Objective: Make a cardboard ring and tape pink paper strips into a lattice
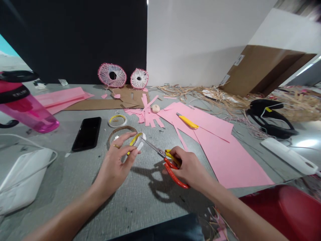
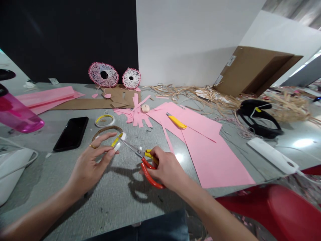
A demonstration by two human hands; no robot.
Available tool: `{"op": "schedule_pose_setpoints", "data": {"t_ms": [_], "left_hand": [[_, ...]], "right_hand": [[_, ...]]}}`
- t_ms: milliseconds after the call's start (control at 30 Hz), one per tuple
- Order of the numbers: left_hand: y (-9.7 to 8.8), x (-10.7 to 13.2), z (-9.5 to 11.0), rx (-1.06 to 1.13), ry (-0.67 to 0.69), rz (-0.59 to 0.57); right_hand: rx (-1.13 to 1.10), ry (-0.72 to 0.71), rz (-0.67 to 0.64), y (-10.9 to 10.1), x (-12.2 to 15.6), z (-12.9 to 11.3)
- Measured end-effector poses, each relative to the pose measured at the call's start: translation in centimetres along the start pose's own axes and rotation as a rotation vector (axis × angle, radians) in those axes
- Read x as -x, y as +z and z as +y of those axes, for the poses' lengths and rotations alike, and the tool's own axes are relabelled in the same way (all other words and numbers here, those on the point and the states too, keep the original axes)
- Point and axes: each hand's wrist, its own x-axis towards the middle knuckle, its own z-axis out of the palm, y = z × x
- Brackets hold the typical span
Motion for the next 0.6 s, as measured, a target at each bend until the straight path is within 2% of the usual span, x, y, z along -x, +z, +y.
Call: {"op": "schedule_pose_setpoints", "data": {"t_ms": [100, 200, 267, 367, 467, 533, 600], "left_hand": [[0.4, 0.1, -0.7, -0.106, 0.038, -0.034], [0.8, 0.3, -1.1, -0.207, 0.048, -0.167], [0.9, 0.4, -0.9, -0.168, 0.028, -0.218], [0.4, 0.2, -0.3, 0.120, -0.102, -0.138], [-0.2, -0.4, 0.3, 0.615, -0.324, 0.001], [-0.5, -0.8, 0.5, 0.894, -0.431, 0.037], [-0.6, -1.1, 0.5, 1.030, -0.491, 0.042]], "right_hand": [[0.018, -0.004, 0.025, -0.3, 0.0, 0.4], [0.084, -0.034, 0.056, -0.8, 0.3, 0.8], [0.138, -0.063, 0.059, -1.2, 0.6, 1.0], [0.199, -0.083, 0.009, -2.0, 1.2, 1.3], [0.247, -0.085, -0.049, -2.7, 1.9, 1.2], [0.258, -0.086, -0.096, -3.0, 2.2, 1.0], [0.258, -0.085, -0.143, -3.2, 2.4, 0.5]]}}
